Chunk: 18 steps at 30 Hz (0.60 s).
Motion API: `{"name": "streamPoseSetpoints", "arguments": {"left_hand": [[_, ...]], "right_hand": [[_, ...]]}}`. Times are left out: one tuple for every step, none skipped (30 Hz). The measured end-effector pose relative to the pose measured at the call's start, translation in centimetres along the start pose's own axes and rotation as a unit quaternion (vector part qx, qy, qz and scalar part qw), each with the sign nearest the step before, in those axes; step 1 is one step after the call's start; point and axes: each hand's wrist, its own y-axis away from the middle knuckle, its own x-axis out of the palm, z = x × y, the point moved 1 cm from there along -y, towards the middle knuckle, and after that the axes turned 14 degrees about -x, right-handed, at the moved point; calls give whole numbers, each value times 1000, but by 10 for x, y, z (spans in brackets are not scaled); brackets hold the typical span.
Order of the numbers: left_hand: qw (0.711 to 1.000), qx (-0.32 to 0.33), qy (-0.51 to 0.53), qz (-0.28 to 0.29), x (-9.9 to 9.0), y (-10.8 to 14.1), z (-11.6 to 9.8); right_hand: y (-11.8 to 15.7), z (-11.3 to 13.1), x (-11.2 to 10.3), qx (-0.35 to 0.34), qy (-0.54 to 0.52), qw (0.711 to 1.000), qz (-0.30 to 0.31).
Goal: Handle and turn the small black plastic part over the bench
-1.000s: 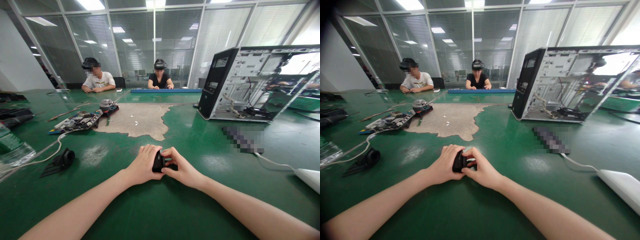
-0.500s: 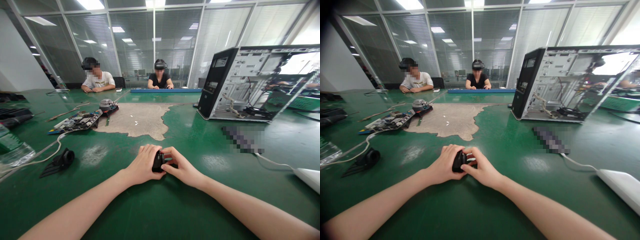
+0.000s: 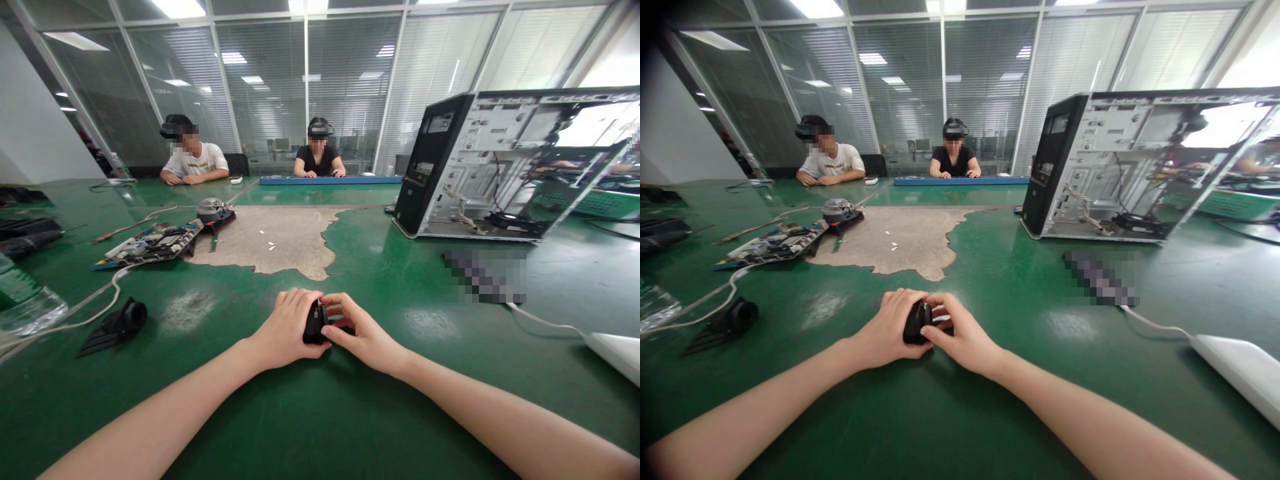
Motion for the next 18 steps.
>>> {"name": "streamPoseSetpoints", "arguments": {"left_hand": [[1000, 0, 0, 1, 0, 0, 0], [1000, 0, -1, 3, 0, 0, 1], [1000, 0, -4, 4, 0, 0, 1], [1000, 0, -7, 5, 0, 0, 1], [1000, 1, -8, 6, 0, 0, 1], [1000, 2, -9, 6, 0, 0, 1], [1000, 2, -10, 6, 0, 0, 1], [1000, 2, -11, 6, 0, 0, 1], [1000, 2, -11, 5, 0, 0, 1], [1000, 0, -12, 5, 0, 0, 0], [1000, -1, -12, 5, 0, 0, 0], [1000, -1, -12, 6, 0, 0, 0], [1000, -2, -13, 7, 0, 0, 0], [1000, -3, -12, 8, 0, 0, 0], [1000, -2, -12, 10, 0, 0, 0], [1000, -2, -11, 11, 0, 0, 0], [1000, -1, -10, 12, 0, 0, 0], [1000, -1, -9, 12, 0, 0, 0]], "right_hand": [[0, 1, 0, 2, -1, 1000, 2], [0, 1, 0, 0, 0, 1000, 4], [1, 2, 0, -4, 4, 1000, 5], [1, 2, 1, -10, 8, 1000, 5], [1, 2, 1, -16, 12, 1000, 5], [1, 2, 1, -20, 14, 1000, 4], [1, 1, 1, -23, 11, 1000, 4], [1, 1, 0, -23, 5, 1000, 3], [1, 0, 0, -23, -1, 1000, 2], [1, -1, 0, -22, -7, 1000, 1], [1, -1, 0, -21, -11, 1000, 0], [1, -1, 0, -19, -12, 1000, -2], [1, -2, 0, -16, -12, 1000, -4], [0, -2, 0, -11, -11, 1000, -4], [0, -2, 1, -5, -10, 1000, -4], [0, -2, 1, 1, -10, 1000, -4], [0, -1, 1, 5, -10, 1000, -3], [0, -1, 1, 5, -9, 1000, 0]]}}
